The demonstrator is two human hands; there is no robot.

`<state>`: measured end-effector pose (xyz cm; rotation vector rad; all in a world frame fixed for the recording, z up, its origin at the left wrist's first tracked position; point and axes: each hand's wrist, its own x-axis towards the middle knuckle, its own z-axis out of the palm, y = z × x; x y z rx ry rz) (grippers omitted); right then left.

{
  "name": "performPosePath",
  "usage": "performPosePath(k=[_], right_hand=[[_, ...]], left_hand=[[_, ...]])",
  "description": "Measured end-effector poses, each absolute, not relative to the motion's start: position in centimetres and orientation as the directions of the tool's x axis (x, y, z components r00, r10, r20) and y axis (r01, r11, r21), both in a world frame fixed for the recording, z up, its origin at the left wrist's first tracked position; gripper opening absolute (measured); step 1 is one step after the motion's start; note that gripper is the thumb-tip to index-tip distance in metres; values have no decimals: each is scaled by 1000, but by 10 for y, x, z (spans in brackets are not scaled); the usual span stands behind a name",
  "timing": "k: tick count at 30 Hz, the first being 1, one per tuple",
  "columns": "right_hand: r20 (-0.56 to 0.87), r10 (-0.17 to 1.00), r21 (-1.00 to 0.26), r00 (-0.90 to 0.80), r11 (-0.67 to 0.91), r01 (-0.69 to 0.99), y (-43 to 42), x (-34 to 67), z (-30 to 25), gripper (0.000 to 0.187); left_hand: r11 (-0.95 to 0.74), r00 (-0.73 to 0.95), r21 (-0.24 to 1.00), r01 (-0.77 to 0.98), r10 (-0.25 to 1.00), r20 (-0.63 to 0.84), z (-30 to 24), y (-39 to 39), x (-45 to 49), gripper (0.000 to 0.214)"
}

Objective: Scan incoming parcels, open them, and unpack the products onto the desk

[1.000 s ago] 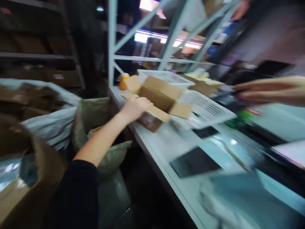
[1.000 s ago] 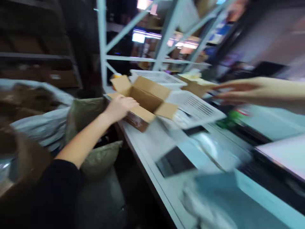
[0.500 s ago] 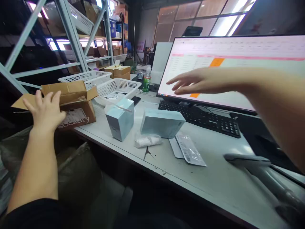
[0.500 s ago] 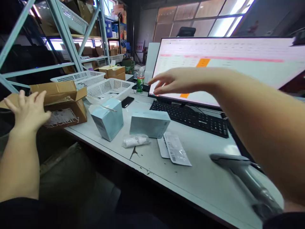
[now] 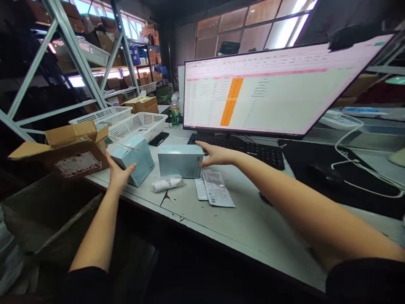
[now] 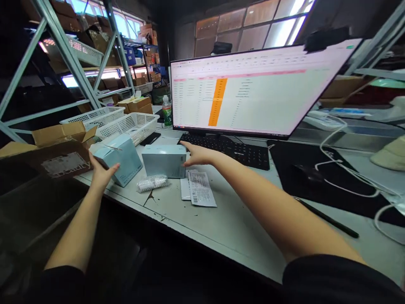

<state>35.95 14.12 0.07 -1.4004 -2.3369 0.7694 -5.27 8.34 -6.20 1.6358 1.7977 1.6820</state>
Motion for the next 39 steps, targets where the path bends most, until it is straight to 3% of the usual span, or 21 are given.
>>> performPosePath(k=[5,10,12,14,16,18,21,24,28,29,31,33,35,39], right_hand=[[-22,918,-812,-395,215,543,136,360,-18,123],[118,936,-894,-332,246,375,122,341,-24,90],[312,894,-813,-321,426,397,106,335,-22,78],[562,740,-585,-370,672,454,84,331,-24,63],[685,547,-310,-482,817,486,60,330,-31,47],[672,454,-172,-585,864,473,40,331,-42,38],[558,485,-182,-673,863,470,20,337,-60,34],[523,532,-206,-666,837,507,9,348,-68,46],[771,429,-116,-470,821,559,-3,361,-59,91],[795,444,-154,-413,806,571,-7,362,-54,98],[736,585,-353,-340,761,545,-13,363,-43,105],[553,753,-617,-355,657,433,-16,363,-34,106],[390,830,-804,-399,518,292,-18,363,-27,107],[328,885,-903,-331,396,163,-19,361,-24,99]], left_hand=[[-76,-525,827,558,739,422,-72,97,-63,124],[2,-609,818,575,669,426,-64,88,-83,127],[-88,-572,754,651,596,563,-65,75,-75,126],[-270,-504,712,648,549,667,-68,60,-56,119],[-450,-394,781,434,685,613,-68,47,-31,108],[-448,-173,886,125,869,464,-65,37,-5,99],[-292,92,942,-167,946,310,-57,28,23,95],[-325,121,920,-220,926,357,-55,21,32,90],[-566,28,822,-67,822,569,-64,10,28,82],[-614,10,789,-21,789,614,-68,6,27,79],[-693,14,719,48,720,693,-73,-1,27,76],[-757,64,647,94,653,755,-75,-7,29,78],[-796,124,594,117,605,787,-76,-11,30,81],[-732,261,666,144,677,688,-74,-9,31,82]])
